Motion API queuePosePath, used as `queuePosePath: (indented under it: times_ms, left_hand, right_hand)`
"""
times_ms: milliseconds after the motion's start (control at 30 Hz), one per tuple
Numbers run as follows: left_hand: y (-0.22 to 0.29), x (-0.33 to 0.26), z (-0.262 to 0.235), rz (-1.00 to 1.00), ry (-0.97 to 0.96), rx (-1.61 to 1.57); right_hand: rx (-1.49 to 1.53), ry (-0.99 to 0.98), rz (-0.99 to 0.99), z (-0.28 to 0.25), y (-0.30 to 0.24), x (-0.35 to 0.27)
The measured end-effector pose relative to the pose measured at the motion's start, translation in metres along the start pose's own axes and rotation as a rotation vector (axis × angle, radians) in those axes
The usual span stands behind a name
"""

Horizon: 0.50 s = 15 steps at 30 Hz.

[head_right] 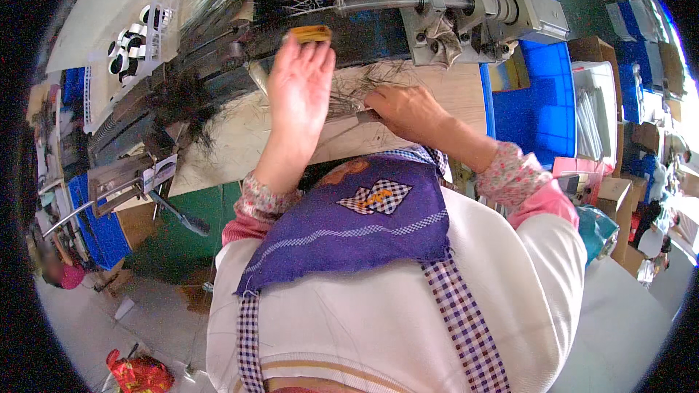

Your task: Using specialized machinery to secure and bind black hair bundles.

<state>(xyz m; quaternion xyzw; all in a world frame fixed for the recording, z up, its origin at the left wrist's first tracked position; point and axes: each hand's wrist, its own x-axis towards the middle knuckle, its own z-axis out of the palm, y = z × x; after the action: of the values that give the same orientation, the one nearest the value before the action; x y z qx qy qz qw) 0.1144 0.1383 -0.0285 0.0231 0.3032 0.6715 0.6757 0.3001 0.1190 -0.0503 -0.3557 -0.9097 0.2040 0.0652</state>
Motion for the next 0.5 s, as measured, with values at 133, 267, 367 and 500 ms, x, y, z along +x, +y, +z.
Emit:
queuePosePath:
  times_ms: [133,267,367,500]
  left_hand:
    - [-0.001,-0.024,-0.007,-0.057,-0.091,0.110]
    - [0.062,-0.095,-0.070,0.177,-0.482,0.356]
    - [0.115,-0.116,-0.115,1.127,0.462,2.211]
    - [0.204,-0.176,-0.210,0.445,1.413,1.905]
  right_hand:
    - [0.114,0.021,0.047,0.017,0.010,-0.006]
    - [0.228,0.178,0.084,-0.016,0.008,-0.002]
    - [0.262,0.386,0.007,-0.050,0.012,0.001]
    - [0.311,0.473,0.015,-0.093,-0.001,0.009]
